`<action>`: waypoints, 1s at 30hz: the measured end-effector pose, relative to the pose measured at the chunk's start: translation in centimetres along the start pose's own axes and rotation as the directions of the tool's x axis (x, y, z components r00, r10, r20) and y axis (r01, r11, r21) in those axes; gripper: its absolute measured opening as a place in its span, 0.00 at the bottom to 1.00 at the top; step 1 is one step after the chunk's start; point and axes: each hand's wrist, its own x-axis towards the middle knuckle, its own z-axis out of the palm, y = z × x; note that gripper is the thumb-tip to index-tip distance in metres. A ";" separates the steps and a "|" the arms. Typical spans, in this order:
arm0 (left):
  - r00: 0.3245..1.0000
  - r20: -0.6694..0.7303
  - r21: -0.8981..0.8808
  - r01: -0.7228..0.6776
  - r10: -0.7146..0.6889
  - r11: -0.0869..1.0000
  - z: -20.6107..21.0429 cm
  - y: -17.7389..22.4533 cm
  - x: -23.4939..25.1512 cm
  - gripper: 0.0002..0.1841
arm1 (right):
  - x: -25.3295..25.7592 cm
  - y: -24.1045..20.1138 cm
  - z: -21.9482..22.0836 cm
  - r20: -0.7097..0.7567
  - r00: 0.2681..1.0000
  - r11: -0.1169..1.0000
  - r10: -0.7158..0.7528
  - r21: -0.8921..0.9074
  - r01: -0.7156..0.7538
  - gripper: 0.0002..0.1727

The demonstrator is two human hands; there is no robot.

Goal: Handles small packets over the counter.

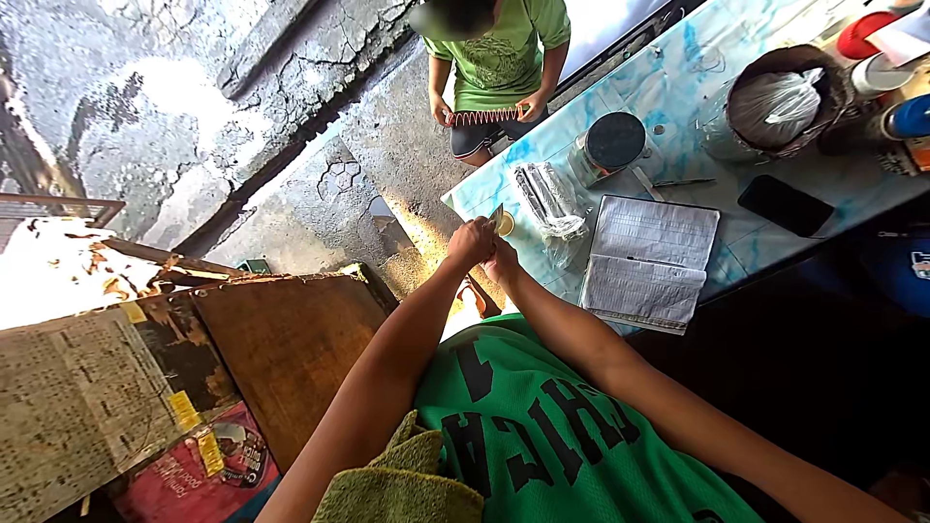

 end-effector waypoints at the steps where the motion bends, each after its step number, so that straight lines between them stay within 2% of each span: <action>1: 1.000 0.002 0.004 0.001 -0.001 1.000 -0.1 0.1 0.0 0.26 | 0.2 0.1 -0.1 -0.008 1.000 1.000 0.006 0.002 -0.006 0.15; 7: 0.999 0.036 0.055 0.036 -0.038 0.998 0.3 0.2 0.1 0.26 | 0.0 0.4 -0.2 0.035 0.999 1.000 -0.009 -0.026 0.010 0.17; 14: 0.999 0.021 0.040 0.047 -0.048 0.998 0.1 0.3 0.1 0.24 | -0.7 0.0 0.5 0.001 1.000 0.999 -0.008 -0.045 0.008 0.15; 17: 1.000 -0.011 0.000 0.018 -0.018 1.000 0.4 0.2 0.1 0.23 | -0.9 0.0 0.9 -0.012 0.999 0.998 -0.035 -0.050 0.034 0.12; 21: 1.000 -0.022 -0.015 0.012 -0.012 1.000 0.4 0.4 0.0 0.23 | -0.9 0.0 0.7 0.035 0.999 0.993 -0.039 -0.106 0.042 0.17; 26: 1.000 -0.029 -0.016 0.007 -0.008 1.000 0.6 0.2 0.1 0.23 | -0.9 0.0 0.7 0.015 0.999 0.996 -0.030 -0.087 0.032 0.16; 30: 1.000 -0.002 0.005 0.021 -0.021 1.000 -0.1 0.6 0.3 0.23 | -1.5 -0.6 1.4 0.055 0.997 0.996 -0.060 -0.064 0.063 0.17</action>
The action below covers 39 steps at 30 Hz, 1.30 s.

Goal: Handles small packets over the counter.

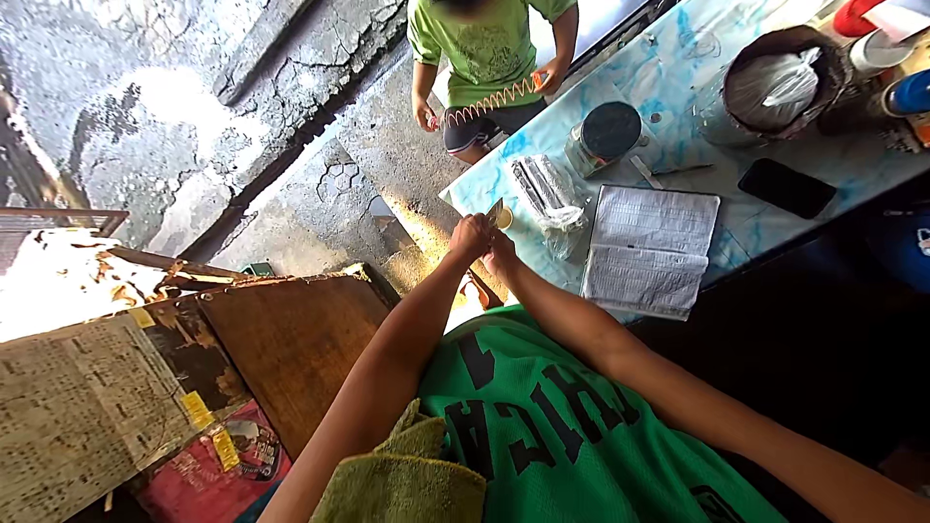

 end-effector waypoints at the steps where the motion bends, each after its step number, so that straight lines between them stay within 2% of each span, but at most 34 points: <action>1: 1.000 0.017 0.013 0.005 -0.005 1.000 0.2 -0.2 -0.5 0.23 | -0.5 0.5 -0.3 -0.002 1.000 1.000 0.002 -0.012 -0.002 0.18; 5: 1.000 -0.010 -0.007 -0.006 0.006 1.000 0.1 0.0 -0.3 0.21 | 0.5 0.2 -1.0 -0.005 1.000 1.000 0.008 -0.028 -0.008 0.20; 10: 0.998 -0.030 -0.008 0.061 -0.061 0.998 0.1 -0.1 -0.9 0.19 | 0.5 0.6 -1.0 -0.035 0.996 0.995 0.080 -0.053 -0.082 0.20; 17: 0.998 -0.038 0.013 0.040 -0.040 0.999 0.1 0.6 -0.9 0.21 | 0.3 0.3 -0.8 -0.002 0.999 0.992 0.032 -0.119 -0.032 0.20; 21: 0.996 -0.037 0.037 0.076 -0.075 0.996 -0.2 0.7 -1.0 0.22 | 0.0 0.0 -0.5 -0.010 0.998 0.989 0.059 -0.138 -0.060 0.19; 27: 0.995 -0.028 0.048 0.096 -0.094 0.994 -0.5 0.8 -1.2 0.24 | -0.3 -0.1 0.0 -0.032 0.998 0.995 0.054 -0.086 -0.057 0.18; 34: 0.998 -0.046 0.018 0.038 -0.037 0.999 0.2 0.3 -0.7 0.20 | -0.1 0.2 -0.4 0.003 0.999 0.989 0.054 -0.136 -0.053 0.19; 39: 0.997 -0.041 0.025 0.061 -0.060 0.998 -0.1 0.6 -0.8 0.17 | -0.1 0.1 -0.5 -0.012 0.999 0.992 0.047 -0.120 -0.048 0.19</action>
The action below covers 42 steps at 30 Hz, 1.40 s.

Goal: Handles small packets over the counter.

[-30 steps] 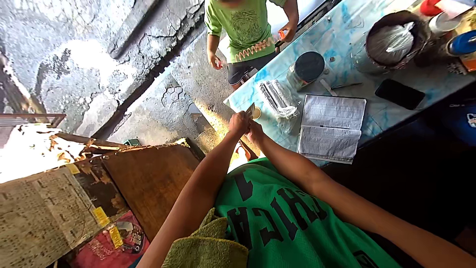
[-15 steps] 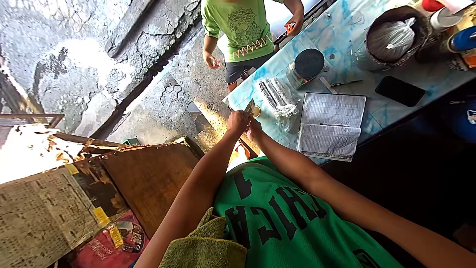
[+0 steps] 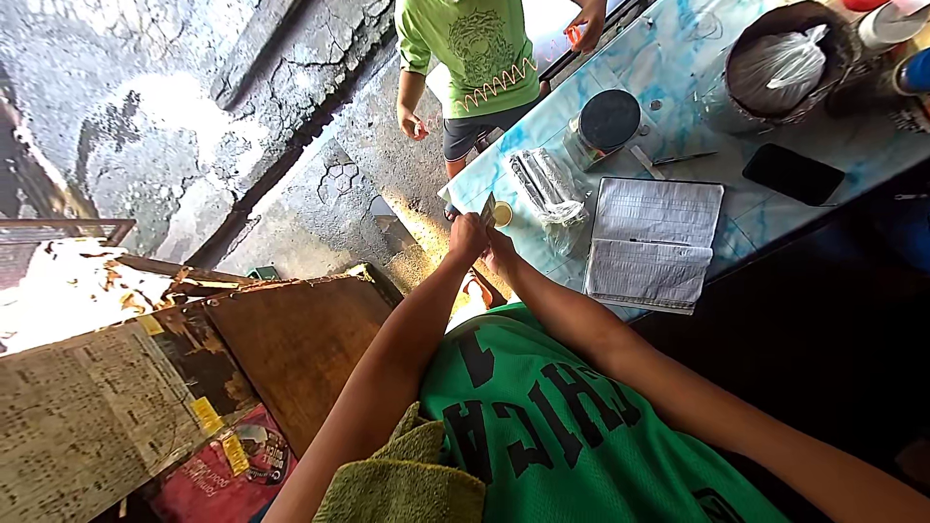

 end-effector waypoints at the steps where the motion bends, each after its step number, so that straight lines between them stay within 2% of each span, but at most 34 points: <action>1: 1.000 -0.005 0.003 0.002 -0.002 1.000 0.1 -0.1 0.1 0.17 | -0.1 -0.1 0.1 -0.014 1.000 1.000 0.000 -0.004 0.000 0.19; 4: 1.000 -0.008 -0.008 0.004 -0.004 1.000 0.3 -0.3 0.2 0.16 | -0.3 -0.4 0.1 -0.034 0.999 1.000 0.011 0.003 -0.011 0.18; 7: 1.000 0.013 0.001 0.025 -0.025 1.000 0.1 -0.2 -0.1 0.17 | -0.1 -0.2 0.1 0.010 1.000 1.000 -0.018 0.003 0.018 0.16; 9: 0.998 0.027 0.033 0.050 -0.051 0.998 -0.1 0.0 -0.3 0.18 | -0.5 -0.4 0.0 0.051 0.998 0.999 -0.036 0.014 0.035 0.18; 13: 0.997 0.038 0.055 0.071 -0.073 0.996 -0.3 0.0 -0.3 0.18 | -0.3 -0.2 0.2 0.045 0.998 0.999 -0.034 0.038 0.032 0.16; 17: 0.995 0.044 0.063 0.082 -0.085 0.995 -0.1 0.0 -0.2 0.20 | 0.1 0.3 -0.3 0.098 0.993 0.996 -0.059 0.067 0.052 0.20; 26: 0.979 -0.013 0.016 0.206 -0.205 0.979 -1.2 0.6 -0.8 0.14 | 0.1 0.0 -0.4 0.044 0.999 0.998 0.027 0.050 -0.029 0.20; 29: 0.977 -0.012 -0.035 0.212 -0.213 0.977 -0.9 0.3 -0.5 0.17 | 0.0 -0.1 -0.5 0.056 0.998 0.999 0.016 0.048 -0.018 0.16; 34: 0.970 -0.002 0.016 0.244 -0.244 0.970 -0.7 0.7 -0.5 0.20 | -0.1 -0.1 -0.6 0.045 0.998 0.998 0.033 0.052 -0.035 0.22; 39: 0.978 0.007 0.017 0.210 -0.210 0.978 -0.8 0.5 -0.5 0.24 | -0.2 -0.2 -0.3 0.024 0.999 0.999 0.026 0.037 -0.027 0.19; 42: 0.983 0.009 0.011 0.185 -0.185 0.983 -0.4 0.4 -0.4 0.25 | -0.1 -0.4 -0.3 -0.001 0.999 0.997 0.053 0.054 -0.053 0.20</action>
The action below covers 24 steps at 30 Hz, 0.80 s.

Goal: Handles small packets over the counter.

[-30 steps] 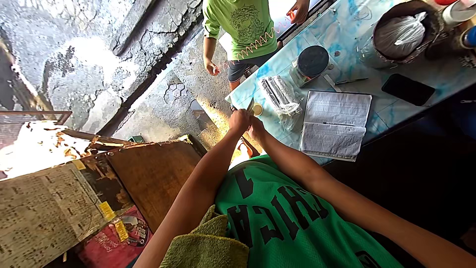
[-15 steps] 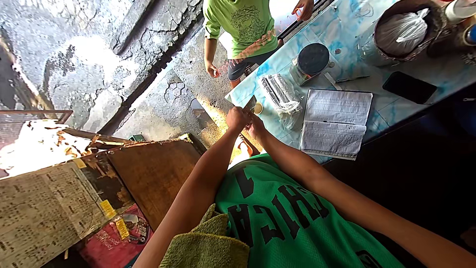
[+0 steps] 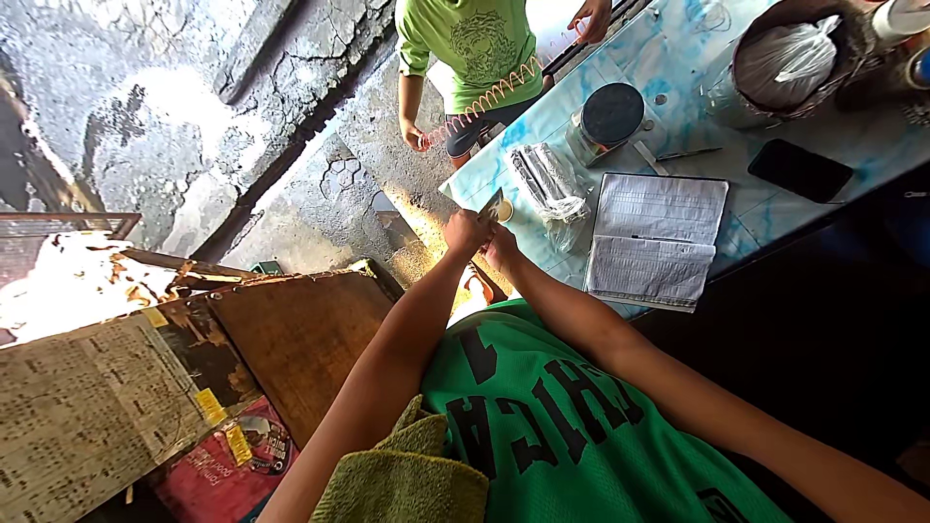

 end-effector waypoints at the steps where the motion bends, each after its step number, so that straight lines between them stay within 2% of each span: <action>1: 1.000 -0.002 0.007 0.006 -0.006 1.000 0.0 0.1 0.0 0.25 | 0.2 0.0 0.0 -0.010 1.000 1.000 0.008 0.001 -0.008 0.21; 6: 1.000 -0.024 -0.026 -0.003 0.003 1.000 -0.4 0.3 -0.1 0.20 | 0.4 -0.1 -0.1 -0.029 0.999 0.999 0.026 0.022 -0.026 0.20; 18: 1.000 -0.017 0.007 -0.009 0.009 1.000 -0.3 0.0 0.0 0.24 | 0.5 0.0 0.1 -0.016 1.000 1.000 0.019 0.018 -0.018 0.18; 22: 1.000 -0.014 0.004 0.005 -0.005 1.000 -0.5 0.2 -0.2 0.17 | 0.1 -0.1 0.2 -0.007 1.000 1.000 0.029 0.007 -0.029 0.18; 24: 1.000 -0.009 0.020 -0.003 0.003 1.000 -0.5 0.2 0.0 0.18 | 0.0 0.0 0.2 -0.006 1.000 1.000 0.025 -0.017 -0.025 0.17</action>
